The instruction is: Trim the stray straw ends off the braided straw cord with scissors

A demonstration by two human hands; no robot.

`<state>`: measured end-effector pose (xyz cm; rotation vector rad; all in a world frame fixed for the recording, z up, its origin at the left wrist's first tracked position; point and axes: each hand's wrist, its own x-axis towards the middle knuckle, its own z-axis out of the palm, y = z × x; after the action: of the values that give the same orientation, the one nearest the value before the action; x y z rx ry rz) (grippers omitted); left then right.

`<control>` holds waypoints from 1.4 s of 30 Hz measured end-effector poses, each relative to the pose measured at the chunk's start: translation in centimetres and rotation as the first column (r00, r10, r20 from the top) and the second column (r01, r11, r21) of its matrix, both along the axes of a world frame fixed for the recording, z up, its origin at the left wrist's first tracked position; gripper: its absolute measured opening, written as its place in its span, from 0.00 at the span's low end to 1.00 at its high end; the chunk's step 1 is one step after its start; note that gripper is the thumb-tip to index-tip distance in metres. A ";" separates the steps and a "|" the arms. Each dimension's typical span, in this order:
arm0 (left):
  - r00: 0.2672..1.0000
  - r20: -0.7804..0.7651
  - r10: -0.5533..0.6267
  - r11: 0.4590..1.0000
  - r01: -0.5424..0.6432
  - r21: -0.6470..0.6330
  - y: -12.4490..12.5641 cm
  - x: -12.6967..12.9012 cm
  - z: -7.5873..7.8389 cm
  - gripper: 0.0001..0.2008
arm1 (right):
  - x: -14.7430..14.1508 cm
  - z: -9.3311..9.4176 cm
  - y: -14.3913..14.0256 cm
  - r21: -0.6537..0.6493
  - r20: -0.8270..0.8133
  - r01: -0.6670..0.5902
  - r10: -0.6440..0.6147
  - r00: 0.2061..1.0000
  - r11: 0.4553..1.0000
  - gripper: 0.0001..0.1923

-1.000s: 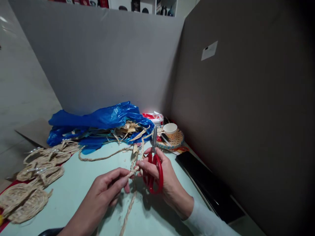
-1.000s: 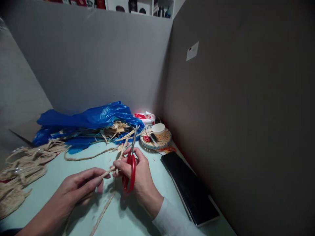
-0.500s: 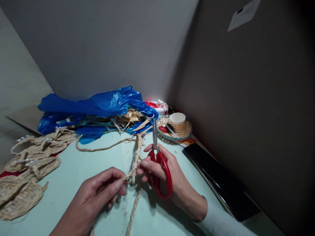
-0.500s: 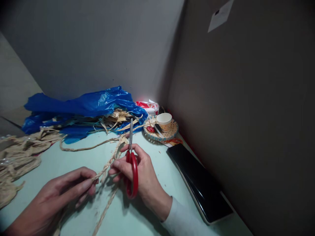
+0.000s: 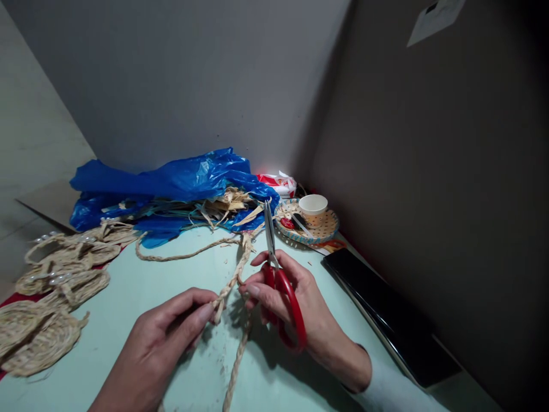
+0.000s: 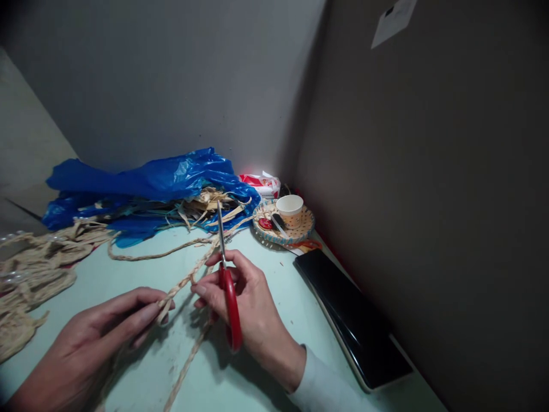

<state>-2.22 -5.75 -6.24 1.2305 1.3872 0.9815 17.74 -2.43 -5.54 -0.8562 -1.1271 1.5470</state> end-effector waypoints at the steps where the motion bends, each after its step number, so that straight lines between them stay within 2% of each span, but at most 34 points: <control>1: 1.000 0.014 -0.022 1.000 0.023 -0.013 0.1 0.0 -0.1 0.16 | 0.1 -0.1 0.1 0.002 0.007 0.017 -0.017 1.000 1.000 0.23; 3: 0.999 0.031 -0.010 1.000 0.011 -0.027 0.0 0.0 -0.2 0.18 | 0.3 -0.4 0.3 0.018 0.039 0.046 -0.047 0.998 0.999 0.22; 6: 0.992 0.078 0.100 0.993 -0.095 -0.069 -0.2 0.3 0.1 0.22 | 0.8 -0.7 0.4 0.106 0.157 0.069 -0.086 0.984 0.992 0.18; 11: 0.949 0.237 0.206 0.964 -0.155 -0.218 0.1 0.1 0.3 0.24 | 1.0 -0.6 0.0 0.281 0.434 0.017 -0.143 0.889 0.960 0.10; 15: 0.873 0.421 0.246 0.938 -0.105 -0.331 0.6 -0.4 0.0 0.23 | 0.7 -0.5 -0.9 0.467 0.620 -0.087 -0.256 0.742 0.880 0.08; 18: 0.826 0.510 0.241 0.935 -0.056 -0.350 0.8 -0.2 0.1 0.20 | 0.4 -0.9 -1.5 0.563 0.704 -0.167 -0.364 0.610 0.809 0.10; 22: 0.789 0.530 0.311 0.919 -0.108 -0.379 0.9 0.3 0.5 0.23 | 0.2 -1.7 -2.0 0.613 0.760 -0.243 -0.477 0.442 0.752 0.13; 25: 0.806 0.479 0.347 0.904 -0.152 -0.400 0.8 0.3 0.4 0.24 | 0.2 -2.0 -1.9 0.619 0.772 -0.247 -0.517 0.370 0.746 0.12; 29: 0.843 0.424 0.330 0.914 -0.173 -0.366 0.5 0.0 -0.1 0.22 | 0.4 -1.9 -1.5 0.599 0.792 -0.228 -0.525 0.313 0.768 0.10; 34: 0.878 0.382 0.289 0.931 -0.166 -0.324 0.3 0.0 -0.2 0.23 | 0.6 -1.8 -1.4 0.589 0.800 -0.223 -0.522 0.295 0.777 0.09; 38: 0.879 0.393 0.270 0.939 -0.150 -0.309 0.3 0.2 0.4 0.26 | 0.7 -1.9 -1.6 0.595 0.798 -0.245 -0.526 0.295 0.765 0.09; 42: 0.890 0.392 0.233 0.954 -0.131 -0.270 0.1 0.9 1.1 0.23 | 1.0 -2.1 -1.5 0.621 0.782 -0.285 -0.553 0.289 0.730 0.13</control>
<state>-1.31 -5.67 -5.19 0.6654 1.2437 1.0999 18.71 -3.97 -7.63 -1.3400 -2.2196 0.1071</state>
